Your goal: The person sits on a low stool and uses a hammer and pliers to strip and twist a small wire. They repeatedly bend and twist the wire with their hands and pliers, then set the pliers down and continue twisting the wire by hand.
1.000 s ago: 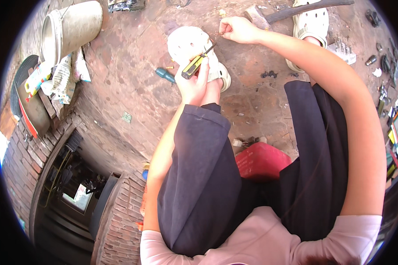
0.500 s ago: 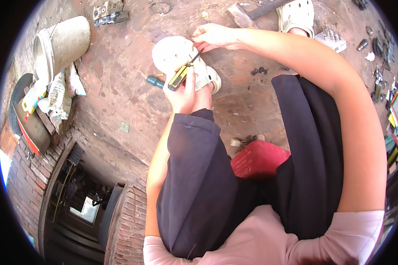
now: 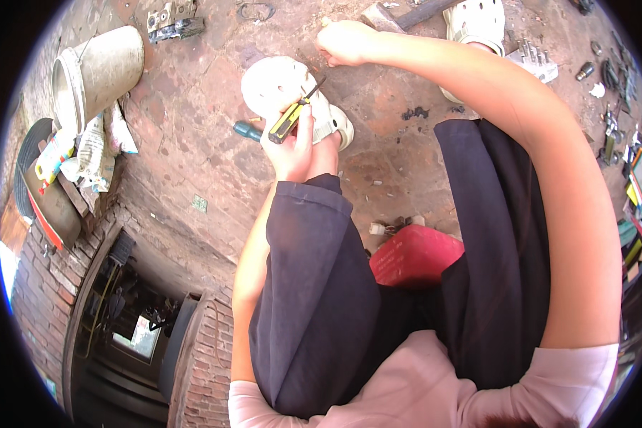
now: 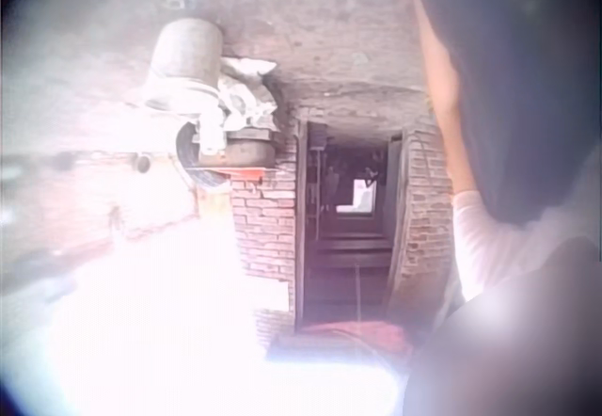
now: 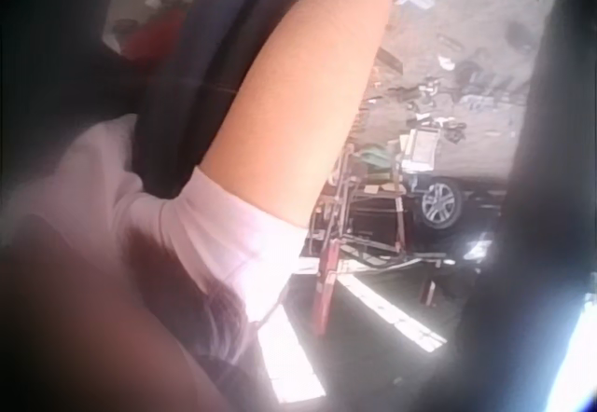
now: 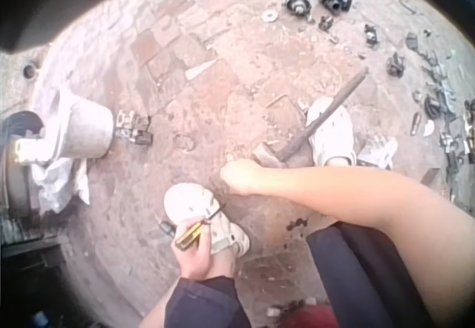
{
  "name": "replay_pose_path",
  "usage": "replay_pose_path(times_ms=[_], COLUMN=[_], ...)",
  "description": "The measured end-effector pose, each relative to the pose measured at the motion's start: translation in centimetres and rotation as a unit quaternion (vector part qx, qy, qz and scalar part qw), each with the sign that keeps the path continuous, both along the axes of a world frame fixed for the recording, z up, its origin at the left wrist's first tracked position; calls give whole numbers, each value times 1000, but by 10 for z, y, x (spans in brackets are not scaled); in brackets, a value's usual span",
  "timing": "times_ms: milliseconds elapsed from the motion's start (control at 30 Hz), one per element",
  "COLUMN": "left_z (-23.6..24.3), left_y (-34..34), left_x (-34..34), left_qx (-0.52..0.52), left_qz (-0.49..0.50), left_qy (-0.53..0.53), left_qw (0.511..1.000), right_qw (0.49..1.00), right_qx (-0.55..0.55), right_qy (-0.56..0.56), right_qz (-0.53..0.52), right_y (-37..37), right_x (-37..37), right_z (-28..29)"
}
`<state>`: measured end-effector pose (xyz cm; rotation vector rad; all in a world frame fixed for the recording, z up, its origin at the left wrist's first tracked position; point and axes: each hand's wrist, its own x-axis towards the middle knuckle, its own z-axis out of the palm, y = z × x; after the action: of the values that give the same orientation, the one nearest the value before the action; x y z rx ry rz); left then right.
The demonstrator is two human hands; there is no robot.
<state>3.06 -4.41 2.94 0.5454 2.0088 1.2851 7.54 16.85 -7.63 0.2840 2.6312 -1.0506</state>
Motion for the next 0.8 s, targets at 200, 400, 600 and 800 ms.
replay_pose_path(times_ms=[200, 400, 600, 800], left_z=[-2, -7, -7, -16], left_y=[1, 4, 7, 11], left_x=[-1, -5, -11, -20], left_qx=[-16, 7, 9, 17], left_qz=[-5, -5, -17, 13], left_qy=[7, 23, 40, 41], left_qw=[1000, 1000, 999, 999], right_qw=[993, 999, 997, 988], right_qx=[-6, 0, 70, 81], right_qy=[113, 28, 42, 102], right_qz=[-32, 40, 15, -87], right_y=[-3, -1, -10, -15], right_x=[-5, -11, -21, -13], right_z=[-15, -13, -12, -27])
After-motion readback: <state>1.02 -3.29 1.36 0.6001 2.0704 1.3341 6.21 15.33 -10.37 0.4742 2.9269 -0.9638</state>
